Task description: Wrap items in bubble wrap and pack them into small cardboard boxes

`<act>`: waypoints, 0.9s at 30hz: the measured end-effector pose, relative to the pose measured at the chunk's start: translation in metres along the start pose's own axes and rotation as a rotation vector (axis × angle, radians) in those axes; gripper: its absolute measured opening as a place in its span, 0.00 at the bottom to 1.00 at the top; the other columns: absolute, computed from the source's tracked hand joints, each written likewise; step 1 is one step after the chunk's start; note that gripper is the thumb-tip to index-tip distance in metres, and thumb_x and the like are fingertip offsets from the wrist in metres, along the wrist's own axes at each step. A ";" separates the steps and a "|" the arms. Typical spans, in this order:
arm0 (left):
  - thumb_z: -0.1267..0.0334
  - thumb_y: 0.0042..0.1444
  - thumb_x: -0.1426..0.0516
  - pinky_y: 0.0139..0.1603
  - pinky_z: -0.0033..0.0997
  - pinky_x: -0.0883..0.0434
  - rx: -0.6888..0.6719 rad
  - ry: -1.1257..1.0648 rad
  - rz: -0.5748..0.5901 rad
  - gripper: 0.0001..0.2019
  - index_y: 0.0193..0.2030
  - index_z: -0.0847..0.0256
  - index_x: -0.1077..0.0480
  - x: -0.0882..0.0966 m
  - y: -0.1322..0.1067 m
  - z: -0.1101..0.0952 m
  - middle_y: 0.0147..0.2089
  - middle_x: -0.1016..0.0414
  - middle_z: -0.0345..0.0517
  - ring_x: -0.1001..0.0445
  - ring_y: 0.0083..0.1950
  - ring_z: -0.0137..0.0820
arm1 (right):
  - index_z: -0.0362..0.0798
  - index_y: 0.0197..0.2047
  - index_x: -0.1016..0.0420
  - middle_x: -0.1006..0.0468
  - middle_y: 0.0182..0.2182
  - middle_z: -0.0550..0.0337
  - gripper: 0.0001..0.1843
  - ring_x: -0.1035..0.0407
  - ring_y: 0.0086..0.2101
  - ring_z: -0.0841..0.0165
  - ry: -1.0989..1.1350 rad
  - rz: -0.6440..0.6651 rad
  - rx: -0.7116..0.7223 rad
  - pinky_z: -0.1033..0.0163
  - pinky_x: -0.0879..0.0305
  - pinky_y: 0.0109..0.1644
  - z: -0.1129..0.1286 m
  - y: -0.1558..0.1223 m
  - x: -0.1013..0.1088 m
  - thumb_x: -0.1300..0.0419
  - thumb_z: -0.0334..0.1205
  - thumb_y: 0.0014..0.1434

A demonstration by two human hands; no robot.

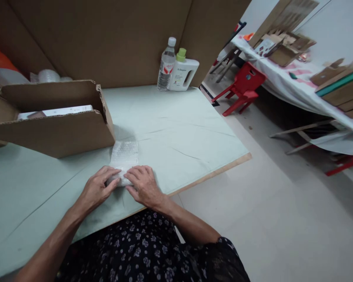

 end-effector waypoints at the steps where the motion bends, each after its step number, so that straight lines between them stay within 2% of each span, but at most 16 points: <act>1: 0.63 0.64 0.44 0.51 0.37 0.25 -0.015 -0.001 -0.008 0.14 0.55 0.60 0.26 0.001 -0.001 -0.001 0.47 0.22 0.49 0.23 0.48 0.36 | 0.50 0.54 0.25 0.19 0.50 0.51 0.16 0.31 0.53 0.56 0.019 0.007 -0.011 0.48 0.40 0.57 -0.002 0.002 -0.001 0.35 0.39 0.63; 4: 0.65 0.64 0.44 0.54 0.37 0.26 -0.034 -0.015 -0.046 0.13 0.54 0.61 0.27 0.006 -0.004 -0.002 0.50 0.23 0.50 0.24 0.53 0.36 | 0.50 0.52 0.24 0.18 0.48 0.53 0.13 0.30 0.50 0.59 0.068 0.010 -0.055 0.50 0.40 0.57 -0.007 0.006 -0.002 0.36 0.39 0.64; 8: 0.66 0.65 0.45 0.52 0.38 0.25 -0.020 -0.009 -0.110 0.10 0.49 0.61 0.25 0.013 -0.007 -0.003 0.49 0.24 0.51 0.24 0.51 0.36 | 0.50 0.49 0.23 0.17 0.46 0.55 0.10 0.30 0.49 0.59 0.096 0.037 -0.074 0.51 0.41 0.57 -0.010 0.008 -0.001 0.35 0.39 0.64; 14: 0.63 0.61 0.40 0.57 0.46 0.26 -0.081 -0.004 -0.018 0.17 0.56 0.57 0.27 0.006 -0.008 -0.009 0.55 0.24 0.52 0.27 0.58 0.42 | 0.50 0.47 0.22 0.17 0.44 0.56 0.08 0.28 0.49 0.61 0.193 0.020 -0.126 0.52 0.39 0.57 -0.019 0.006 0.000 0.35 0.39 0.64; 18: 0.64 0.63 0.43 0.55 0.44 0.26 -0.044 -0.013 -0.023 0.13 0.54 0.58 0.26 0.006 -0.003 -0.005 0.52 0.21 0.50 0.25 0.55 0.41 | 0.50 0.48 0.23 0.18 0.46 0.54 0.09 0.28 0.50 0.60 0.214 -0.022 -0.155 0.50 0.37 0.57 -0.023 0.007 -0.001 0.37 0.39 0.65; 23: 0.62 0.64 0.44 0.52 0.41 0.26 0.016 -0.015 -0.040 0.11 0.49 0.59 0.24 0.007 0.009 0.001 0.47 0.20 0.49 0.25 0.50 0.39 | 0.49 0.57 0.26 0.23 0.56 0.48 0.17 0.30 0.56 0.57 0.172 -0.107 -0.159 0.49 0.37 0.58 -0.025 0.006 0.001 0.39 0.41 0.65; 27: 0.61 0.63 0.44 0.51 0.41 0.27 0.044 0.001 -0.047 0.12 0.49 0.60 0.24 0.005 0.018 0.004 0.46 0.20 0.50 0.25 0.49 0.40 | 0.47 0.55 0.25 0.20 0.51 0.49 0.15 0.29 0.52 0.58 0.138 -0.116 -0.124 0.50 0.37 0.56 -0.026 0.008 0.003 0.38 0.40 0.66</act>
Point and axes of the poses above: each hand's wrist, its own y-axis towards the middle knuckle, its own x-axis out of the back of the hand, z = x × y, the point moved 7 cm from there along y, towards the middle knuckle
